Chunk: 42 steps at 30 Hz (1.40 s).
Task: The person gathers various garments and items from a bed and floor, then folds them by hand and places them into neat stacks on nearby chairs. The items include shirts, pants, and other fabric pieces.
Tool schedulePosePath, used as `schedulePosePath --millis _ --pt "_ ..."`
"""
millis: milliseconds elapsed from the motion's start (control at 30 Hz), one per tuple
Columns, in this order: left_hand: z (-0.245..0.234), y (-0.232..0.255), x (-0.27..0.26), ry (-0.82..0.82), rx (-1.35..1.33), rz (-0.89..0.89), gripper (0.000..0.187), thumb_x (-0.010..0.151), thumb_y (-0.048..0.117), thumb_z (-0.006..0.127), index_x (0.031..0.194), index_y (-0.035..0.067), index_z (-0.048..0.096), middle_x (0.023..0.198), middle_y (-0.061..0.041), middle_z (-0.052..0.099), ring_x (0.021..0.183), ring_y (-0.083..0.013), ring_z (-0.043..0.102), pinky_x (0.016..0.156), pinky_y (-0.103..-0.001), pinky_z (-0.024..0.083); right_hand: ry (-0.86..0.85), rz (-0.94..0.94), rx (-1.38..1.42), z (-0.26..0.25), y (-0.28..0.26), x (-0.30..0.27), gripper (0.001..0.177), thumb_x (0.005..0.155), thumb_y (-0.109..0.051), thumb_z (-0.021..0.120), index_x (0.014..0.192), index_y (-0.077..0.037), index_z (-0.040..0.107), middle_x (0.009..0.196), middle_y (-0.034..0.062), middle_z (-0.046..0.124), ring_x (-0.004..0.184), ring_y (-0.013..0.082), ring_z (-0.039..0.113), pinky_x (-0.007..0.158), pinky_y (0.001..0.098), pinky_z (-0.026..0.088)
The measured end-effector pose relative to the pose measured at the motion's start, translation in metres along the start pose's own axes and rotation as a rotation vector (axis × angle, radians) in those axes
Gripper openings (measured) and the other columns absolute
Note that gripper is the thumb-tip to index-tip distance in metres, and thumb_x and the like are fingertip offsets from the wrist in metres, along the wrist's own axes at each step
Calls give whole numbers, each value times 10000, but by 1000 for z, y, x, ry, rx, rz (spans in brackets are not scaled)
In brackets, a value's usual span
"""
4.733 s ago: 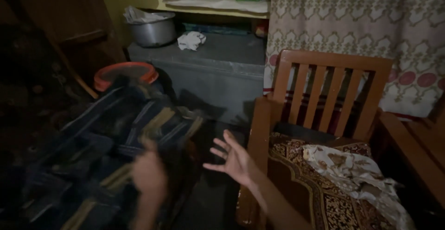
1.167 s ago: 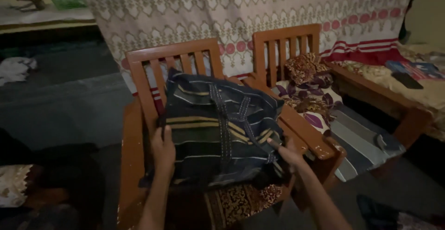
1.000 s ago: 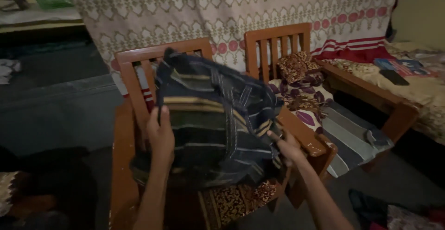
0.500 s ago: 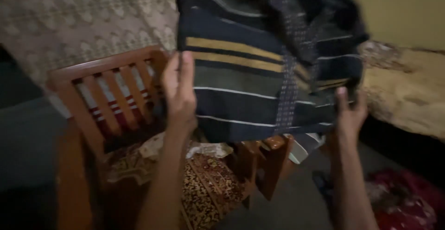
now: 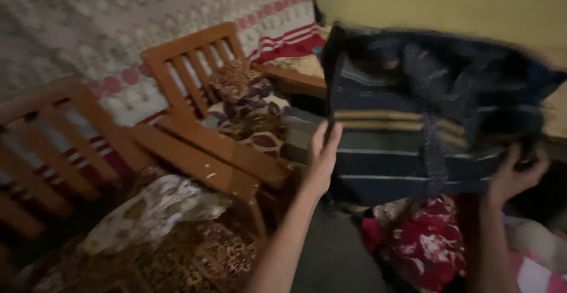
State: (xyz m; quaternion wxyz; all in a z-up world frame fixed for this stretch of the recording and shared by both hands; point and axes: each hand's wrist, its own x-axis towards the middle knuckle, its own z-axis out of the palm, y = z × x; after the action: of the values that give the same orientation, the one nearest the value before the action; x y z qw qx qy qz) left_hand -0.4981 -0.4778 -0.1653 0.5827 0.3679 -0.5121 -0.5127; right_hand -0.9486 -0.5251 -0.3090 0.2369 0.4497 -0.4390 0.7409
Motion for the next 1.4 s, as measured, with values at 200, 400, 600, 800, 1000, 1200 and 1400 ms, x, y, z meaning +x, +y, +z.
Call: schedulePosePath --millis 200,400,600,800,1000,1200,1400 --pt "-43 -230 7 -47 264 -417 608 984 397 573 1518 129 458 1460 -116 611 1315 -296 596 1084 -457 476 -216 628 -29 -60 111 -131 294 1021 -133 738 1261 27 681 1206 102 683 1061 181 612 955 348 502" --pt "-84 -276 -39 -248 304 -885 683 975 357 664 1562 196 355 1460 -73 567 1251 -304 631 1031 -479 548 -464 924 -213 -51 103 -195 276 966 -92 710 1221 11 737 1081 153 723 884 227 658 775 356 515" --pt "-114 -267 -24 -281 323 -724 655 983 429 668 1523 134 444 1393 -88 612 1215 -267 643 988 -450 551 -485 1082 11 43 -22 -165 289 1013 -102 632 1285 -14 672 1162 114 695 924 218 645 748 350 517" --pt "-156 -181 -40 -196 223 -516 608 947 407 644 1473 135 507 1349 -57 651 1201 -213 645 953 -404 548 -663 1031 335 123 -132 -156 313 1020 -181 638 1303 -49 650 1184 62 659 1029 183 626 776 352 542" --pt "-217 -73 -85 5 115 -271 588 952 379 631 1471 135 499 1418 -70 631 1285 -209 604 1037 -394 508 -776 1083 552 187 -281 -144 303 1041 -230 609 1284 -53 645 1218 79 641 1078 214 624 841 381 555" --pt "-286 17 -163 298 62 -77 646 953 474 606 1474 110 492 1452 -110 595 1359 -244 568 1103 -431 483 -954 1046 750 212 -413 -169 294 1048 -277 585 1256 -81 652 1272 67 611 1165 213 594 956 429 552" --pt "-347 85 -265 621 111 69 659 934 509 596 1443 98 519 1440 -95 583 1342 -246 580 1083 -446 497 -1208 1001 932 208 -555 -198 308 1055 -320 539 1201 -79 665 1245 67 621 1173 209 592 971 429 556"
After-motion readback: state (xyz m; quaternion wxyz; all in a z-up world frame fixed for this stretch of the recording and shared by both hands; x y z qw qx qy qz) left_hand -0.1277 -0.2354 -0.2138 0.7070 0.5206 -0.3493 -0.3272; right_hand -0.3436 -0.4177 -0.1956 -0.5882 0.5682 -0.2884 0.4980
